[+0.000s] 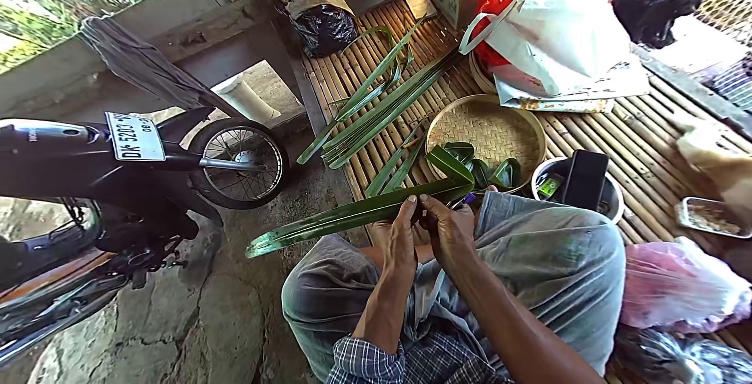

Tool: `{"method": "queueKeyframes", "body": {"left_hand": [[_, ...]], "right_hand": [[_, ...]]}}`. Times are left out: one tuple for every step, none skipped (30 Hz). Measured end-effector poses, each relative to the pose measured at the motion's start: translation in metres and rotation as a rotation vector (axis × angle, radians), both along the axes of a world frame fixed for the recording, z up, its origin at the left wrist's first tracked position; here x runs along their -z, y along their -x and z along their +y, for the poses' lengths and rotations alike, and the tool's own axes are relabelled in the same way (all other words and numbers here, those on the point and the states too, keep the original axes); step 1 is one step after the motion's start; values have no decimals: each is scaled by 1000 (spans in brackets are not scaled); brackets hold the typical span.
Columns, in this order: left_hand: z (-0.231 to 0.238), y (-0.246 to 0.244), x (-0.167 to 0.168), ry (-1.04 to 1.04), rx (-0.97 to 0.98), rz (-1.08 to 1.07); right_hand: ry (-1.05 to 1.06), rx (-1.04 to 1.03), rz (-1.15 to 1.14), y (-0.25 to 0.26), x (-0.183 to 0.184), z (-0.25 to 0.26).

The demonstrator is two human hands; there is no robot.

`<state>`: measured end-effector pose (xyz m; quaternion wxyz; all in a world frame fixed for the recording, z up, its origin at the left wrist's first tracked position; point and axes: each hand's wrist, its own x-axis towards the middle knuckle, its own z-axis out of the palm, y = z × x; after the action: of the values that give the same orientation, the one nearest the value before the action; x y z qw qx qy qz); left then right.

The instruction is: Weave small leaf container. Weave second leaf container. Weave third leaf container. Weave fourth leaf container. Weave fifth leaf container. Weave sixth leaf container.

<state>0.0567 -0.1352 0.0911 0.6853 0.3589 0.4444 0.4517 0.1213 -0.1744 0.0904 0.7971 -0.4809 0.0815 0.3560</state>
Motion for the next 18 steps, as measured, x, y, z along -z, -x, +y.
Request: {"method": "queueKeyframes", "body": {"left_hand": [[-1, 0, -1, -3, -2, 3], [-2, 1, -2, -8, -5, 8], [-3, 1, -3, -16, -7, 19], [-5, 0, -4, -24, -11, 28], [-7, 0, -6, -33, -18, 35], [-9, 0, -7, -45, -26, 36], [-11, 0, -8, -62, -34, 36], [-12, 1, -9, -82, -39, 36], [-13, 2, -10, -102, -39, 36], [-13, 3, -11, -124, -37, 37], [-13, 3, -10, -149, -34, 38], [-13, 3, -9, -174, -31, 52], [-14, 3, -7, -205, -26, 94], [-15, 3, -5, -251, -7, 187], [-17, 4, -4, -308, 31, 330], [-17, 6, -2, -378, 65, 477], [-14, 8, 0, -447, 100, 594], [-9, 11, 3, -502, 129, 662]], "right_hand": [[5, 2, -24, 1, 0, 1], [10, -1, -50, 2, 0, 0], [15, 1, -82, 3, 1, 0], [19, 8, -121, 4, 1, 0], [24, 21, -158, 5, 0, 0], [28, 36, -186, 6, 0, 1], [27, 42, -209, 6, 0, 1], [27, 43, -234, 6, 0, 0], [31, 46, -260, 6, 0, 0], [41, 50, -293, 6, 1, 0], [59, 50, -345, 5, 2, 0], [96, 46, -433, 6, 3, 0], [169, 36, -576, 6, 5, -1], [276, 29, -771, 6, 9, -2], [365, 45, -957, 6, 16, -2], [415, 68, -1084, 4, 22, -1], [420, 74, -1129, 2, 27, -1], [376, 53, -1104, 0, 31, -3]]}}
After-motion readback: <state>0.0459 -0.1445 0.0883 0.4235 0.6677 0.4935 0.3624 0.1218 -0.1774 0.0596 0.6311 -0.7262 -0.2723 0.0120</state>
